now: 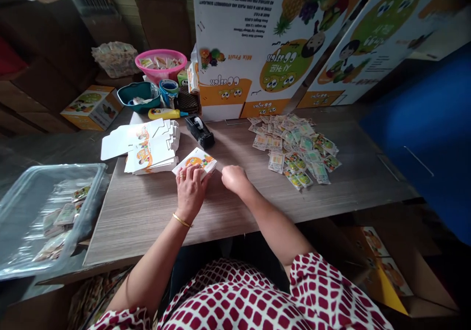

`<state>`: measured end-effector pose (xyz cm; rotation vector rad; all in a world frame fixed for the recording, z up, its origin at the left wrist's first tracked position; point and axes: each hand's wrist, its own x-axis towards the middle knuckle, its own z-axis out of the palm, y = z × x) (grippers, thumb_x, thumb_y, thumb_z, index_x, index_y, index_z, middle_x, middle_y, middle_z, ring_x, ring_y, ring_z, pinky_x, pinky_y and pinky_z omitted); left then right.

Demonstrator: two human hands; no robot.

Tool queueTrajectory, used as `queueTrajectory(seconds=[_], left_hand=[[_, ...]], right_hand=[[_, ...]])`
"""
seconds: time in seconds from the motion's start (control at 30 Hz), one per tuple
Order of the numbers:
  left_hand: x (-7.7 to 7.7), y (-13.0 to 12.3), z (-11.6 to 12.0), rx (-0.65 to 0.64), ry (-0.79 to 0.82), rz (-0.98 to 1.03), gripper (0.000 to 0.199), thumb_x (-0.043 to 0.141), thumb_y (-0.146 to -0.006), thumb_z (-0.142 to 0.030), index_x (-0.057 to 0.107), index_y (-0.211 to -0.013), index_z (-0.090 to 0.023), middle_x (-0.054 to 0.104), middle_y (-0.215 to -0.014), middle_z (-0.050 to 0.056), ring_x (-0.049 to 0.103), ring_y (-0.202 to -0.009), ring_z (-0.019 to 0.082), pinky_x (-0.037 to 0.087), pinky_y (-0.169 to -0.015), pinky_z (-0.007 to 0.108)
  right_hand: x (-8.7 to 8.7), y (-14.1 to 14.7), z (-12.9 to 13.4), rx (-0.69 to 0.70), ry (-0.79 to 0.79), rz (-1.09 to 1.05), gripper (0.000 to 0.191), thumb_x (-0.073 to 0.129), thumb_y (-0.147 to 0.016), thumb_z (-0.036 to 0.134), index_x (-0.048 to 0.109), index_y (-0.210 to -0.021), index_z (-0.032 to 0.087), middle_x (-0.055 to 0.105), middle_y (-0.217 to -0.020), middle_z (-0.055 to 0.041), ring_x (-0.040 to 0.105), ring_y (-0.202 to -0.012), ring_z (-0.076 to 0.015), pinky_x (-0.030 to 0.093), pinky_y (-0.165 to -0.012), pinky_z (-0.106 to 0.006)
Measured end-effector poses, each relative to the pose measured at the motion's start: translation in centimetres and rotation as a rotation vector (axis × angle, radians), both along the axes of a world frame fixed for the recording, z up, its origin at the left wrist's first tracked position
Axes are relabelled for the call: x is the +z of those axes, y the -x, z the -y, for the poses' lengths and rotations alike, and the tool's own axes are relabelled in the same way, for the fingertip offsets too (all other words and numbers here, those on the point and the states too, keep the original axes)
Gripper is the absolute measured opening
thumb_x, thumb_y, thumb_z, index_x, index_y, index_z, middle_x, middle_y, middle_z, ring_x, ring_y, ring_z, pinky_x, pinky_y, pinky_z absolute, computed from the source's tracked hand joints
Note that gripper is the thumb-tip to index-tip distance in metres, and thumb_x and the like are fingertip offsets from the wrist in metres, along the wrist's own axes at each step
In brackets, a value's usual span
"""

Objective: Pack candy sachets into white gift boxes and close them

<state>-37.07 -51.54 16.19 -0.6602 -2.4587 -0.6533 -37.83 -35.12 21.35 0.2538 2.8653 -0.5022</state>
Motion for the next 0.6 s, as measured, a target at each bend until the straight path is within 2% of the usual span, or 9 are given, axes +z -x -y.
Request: queueTrajectory(seconds=[0.07, 0.13, 0.2, 0.27, 0.37, 0.43, 0.5, 0.6], left_hand=[[-0.8, 0.3, 0.0, -0.020, -0.005, -0.010, 0.021, 0.058, -0.099, -0.034, 0.059, -0.114, -0.020, 0.063, -0.127, 0.016, 0.054, -0.125, 0.034, 0.039, -0.113, 0.059], [-1.4, 0.7, 0.3, -0.021, 0.003, -0.009, 0.027, 0.061, -0.098, -0.035, 0.056, -0.118, -0.016, 0.060, -0.128, 0.019, 0.054, -0.127, 0.035, 0.042, -0.110, 0.059], [-1.7, 0.7, 0.9, -0.018, 0.005, -0.006, 0.034, 0.064, -0.096, -0.036, 0.054, -0.121, -0.014, 0.058, -0.127, 0.021, 0.054, -0.128, 0.037, 0.047, -0.106, 0.057], [-1.6, -0.1, 2.2, -0.036, -0.007, -0.012, 0.037, 0.064, -0.096, -0.034, 0.052, -0.125, -0.015, 0.057, -0.130, 0.021, 0.052, -0.133, 0.036, 0.049, -0.107, 0.056], [-1.3, -3.3, 4.9, -0.052, -0.014, -0.011, 0.048, 0.062, -0.097, -0.030, 0.044, -0.141, -0.020, 0.049, -0.147, 0.020, 0.043, -0.145, 0.033, 0.043, -0.117, 0.058], [-1.8, -5.8, 6.3, -0.010, 0.027, 0.087, 0.054, 0.057, -0.099, -0.026, 0.037, -0.150, -0.026, 0.046, -0.154, 0.016, 0.040, -0.149, 0.031, 0.038, -0.121, 0.060], [-2.6, -7.6, 6.9, 0.002, 0.043, 0.184, 0.062, 0.053, -0.101, -0.026, 0.027, -0.157, -0.027, 0.051, -0.152, 0.015, 0.046, -0.145, 0.028, 0.039, -0.121, 0.057], [-3.3, -8.8, 6.8, 0.028, 0.034, 0.275, 0.062, 0.054, -0.100, -0.028, 0.028, -0.157, -0.022, 0.057, -0.148, 0.014, 0.052, -0.139, 0.027, 0.040, -0.120, 0.056]], right_hand=[[0.9, 1.4, 0.6, 0.035, 0.028, -0.203, 0.033, 0.047, -0.105, 0.030, 0.071, -0.118, 0.012, 0.075, -0.114, -0.0228, 0.069, -0.114, -0.0330, 0.049, -0.102, -0.044], [1.4, 3.5, 1.7, 0.251, 0.109, -0.411, 0.042, 0.044, -0.107, 0.040, 0.061, -0.137, 0.015, 0.067, -0.136, -0.0179, 0.057, -0.134, -0.0298, 0.037, -0.116, -0.045], [1.6, 5.5, 2.6, 0.529, 0.199, -0.406, 0.055, 0.048, -0.105, 0.051, 0.052, -0.147, 0.017, 0.056, -0.152, -0.0143, 0.043, -0.147, -0.0286, 0.027, -0.123, -0.047], [2.0, 6.1, 3.0, 0.681, 0.240, -0.270, 0.065, 0.047, -0.103, 0.060, 0.048, -0.151, 0.015, 0.052, -0.155, -0.0151, 0.039, -0.149, -0.0293, 0.026, -0.123, -0.049], [2.0, 3.8, 2.3, 0.730, 0.188, -0.193, 0.081, 0.048, -0.096, 0.072, 0.045, -0.155, 0.015, 0.051, -0.154, -0.0188, 0.041, -0.146, -0.0350, 0.027, -0.121, -0.055], [0.9, 1.8, 1.3, 0.743, 0.070, -0.174, 0.095, 0.060, -0.086, 0.076, 0.041, -0.158, 0.018, 0.046, -0.158, -0.0209, 0.038, -0.147, -0.0421, 0.024, -0.120, -0.065], [-0.7, 0.5, 0.4, 0.748, -0.051, -0.220, 0.103, 0.070, -0.079, 0.068, 0.036, -0.160, 0.015, 0.042, -0.159, -0.0254, 0.037, -0.147, -0.0466, 0.018, -0.120, -0.071], [-2.5, -0.5, 0.1, 0.756, -0.086, -0.324, 0.095, 0.068, -0.080, 0.053, 0.037, -0.160, 0.013, 0.049, -0.154, -0.0243, 0.042, -0.145, -0.0420, 0.024, -0.122, -0.063]])
